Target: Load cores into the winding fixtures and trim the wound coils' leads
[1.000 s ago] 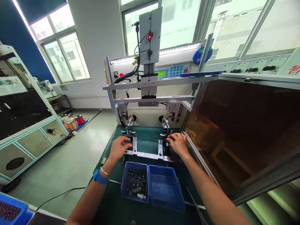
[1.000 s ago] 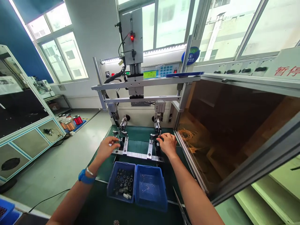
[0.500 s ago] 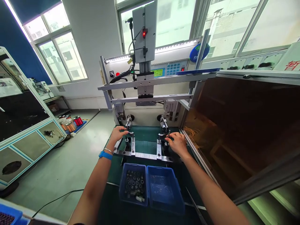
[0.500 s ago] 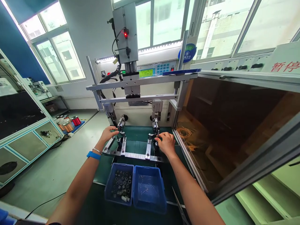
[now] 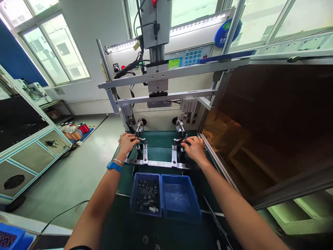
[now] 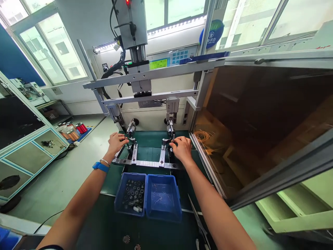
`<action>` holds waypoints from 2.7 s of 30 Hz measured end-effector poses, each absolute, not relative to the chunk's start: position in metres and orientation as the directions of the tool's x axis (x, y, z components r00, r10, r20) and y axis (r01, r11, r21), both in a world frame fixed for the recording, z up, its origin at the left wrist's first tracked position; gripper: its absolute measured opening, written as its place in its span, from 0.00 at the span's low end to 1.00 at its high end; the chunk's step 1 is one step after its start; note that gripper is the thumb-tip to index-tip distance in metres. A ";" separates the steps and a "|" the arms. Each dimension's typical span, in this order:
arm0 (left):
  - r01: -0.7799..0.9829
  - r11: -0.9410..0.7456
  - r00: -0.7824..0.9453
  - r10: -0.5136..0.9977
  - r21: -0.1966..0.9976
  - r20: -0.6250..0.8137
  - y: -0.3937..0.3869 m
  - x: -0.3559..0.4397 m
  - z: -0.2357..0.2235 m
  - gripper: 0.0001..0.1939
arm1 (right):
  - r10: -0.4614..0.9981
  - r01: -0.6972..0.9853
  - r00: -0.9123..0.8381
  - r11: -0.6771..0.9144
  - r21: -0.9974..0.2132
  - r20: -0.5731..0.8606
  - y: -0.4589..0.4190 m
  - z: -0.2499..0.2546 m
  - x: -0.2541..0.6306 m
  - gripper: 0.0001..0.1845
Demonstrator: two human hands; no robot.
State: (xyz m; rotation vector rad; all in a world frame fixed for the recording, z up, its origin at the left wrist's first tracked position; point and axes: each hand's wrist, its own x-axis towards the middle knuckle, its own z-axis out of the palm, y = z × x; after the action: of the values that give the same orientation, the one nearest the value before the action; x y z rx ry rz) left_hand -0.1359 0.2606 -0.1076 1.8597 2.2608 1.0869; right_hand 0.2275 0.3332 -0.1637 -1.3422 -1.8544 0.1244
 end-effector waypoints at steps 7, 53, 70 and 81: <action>0.867 0.097 -0.314 0.868 0.488 0.385 0.257 -0.127 -0.110 0.05 | 0.818 0.757 -0.060 0.411 -0.508 0.572 0.331 -0.161 0.228 0.11; 0.855 -0.284 0.396 0.898 0.434 -0.192 0.069 -0.034 -0.115 0.03 | 0.788 0.608 -0.208 0.568 -0.555 0.579 0.209 -0.130 0.194 0.12; 0.716 -0.261 0.326 0.945 0.647 0.020 0.077 -0.070 -0.088 0.15 | 0.513 0.442 -0.851 0.817 -0.370 0.116 0.095 -0.136 0.160 0.14; 0.738 -0.040 -0.280 0.891 0.674 0.359 0.255 -0.129 -0.052 0.11 | 0.606 0.479 -0.786 0.724 -0.497 0.125 0.083 -0.131 0.165 0.09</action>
State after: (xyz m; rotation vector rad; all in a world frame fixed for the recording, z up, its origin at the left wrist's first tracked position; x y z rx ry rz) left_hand -0.1292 0.2552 -0.0517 1.7600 2.0379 1.2179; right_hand 0.1648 0.0829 -0.1310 -0.8531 -2.6497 0.6513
